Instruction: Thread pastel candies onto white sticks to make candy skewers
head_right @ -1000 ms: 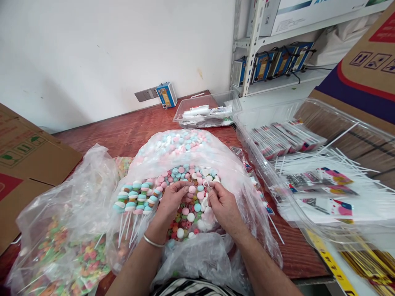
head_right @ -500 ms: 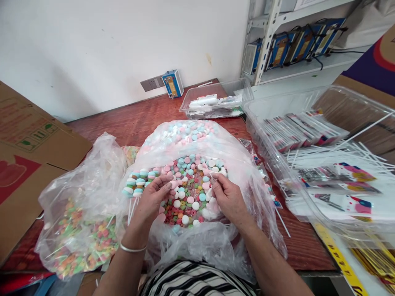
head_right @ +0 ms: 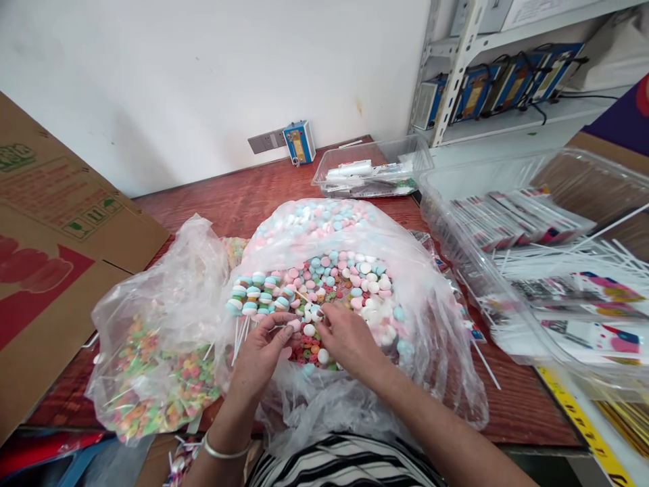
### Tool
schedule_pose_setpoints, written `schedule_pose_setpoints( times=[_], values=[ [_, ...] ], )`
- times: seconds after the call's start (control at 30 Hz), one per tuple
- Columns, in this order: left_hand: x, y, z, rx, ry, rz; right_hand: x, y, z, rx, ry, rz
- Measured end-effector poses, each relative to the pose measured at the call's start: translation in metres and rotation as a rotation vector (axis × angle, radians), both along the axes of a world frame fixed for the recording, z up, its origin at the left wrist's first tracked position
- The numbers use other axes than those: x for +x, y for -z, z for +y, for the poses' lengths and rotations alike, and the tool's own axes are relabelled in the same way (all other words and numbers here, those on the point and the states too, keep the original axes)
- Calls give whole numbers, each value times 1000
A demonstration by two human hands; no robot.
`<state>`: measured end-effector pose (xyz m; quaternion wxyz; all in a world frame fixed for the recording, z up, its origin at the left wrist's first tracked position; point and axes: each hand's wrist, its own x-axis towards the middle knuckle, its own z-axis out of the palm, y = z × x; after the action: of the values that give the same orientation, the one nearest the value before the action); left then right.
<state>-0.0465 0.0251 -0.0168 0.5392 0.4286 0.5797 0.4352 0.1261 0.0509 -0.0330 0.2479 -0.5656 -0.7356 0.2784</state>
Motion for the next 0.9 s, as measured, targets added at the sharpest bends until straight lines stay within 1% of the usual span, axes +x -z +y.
schedule_pose_setpoints(
  times=[0.07,0.13,0.2,0.3,0.33,0.37,0.47,0.5,0.57,0.67,0.9],
  values=[
    [-1,0,-1,-9,-27,-106,-14,4,5,-11,16,-12],
    [-2,1,-2,-34,-46,-194,-21,9,11,-21,23,-12],
    [-2,4,-3,-60,-63,-273,-22,10,15,-28,12,13],
    [-1,10,-3,-57,-91,-403,-12,0,12,-39,-39,79],
    [0,12,-3,-49,-92,-446,-7,-5,9,-68,-71,150],
    [2,13,-2,-44,-85,-487,-3,-10,5,-123,-111,265],
    [8,13,-3,-41,-40,-584,6,-20,-7,-380,-210,732],
    [10,13,-3,-36,-24,-602,7,-21,-11,-451,-215,852],
    [13,10,-5,-20,10,-609,8,-20,-15,-515,-185,959],
    [15,7,-7,-1,39,-583,6,-20,-18,-534,-153,996],
    [16,5,-10,23,-18,-511,1,-24,-24,-416,-130,896]
  ],
)
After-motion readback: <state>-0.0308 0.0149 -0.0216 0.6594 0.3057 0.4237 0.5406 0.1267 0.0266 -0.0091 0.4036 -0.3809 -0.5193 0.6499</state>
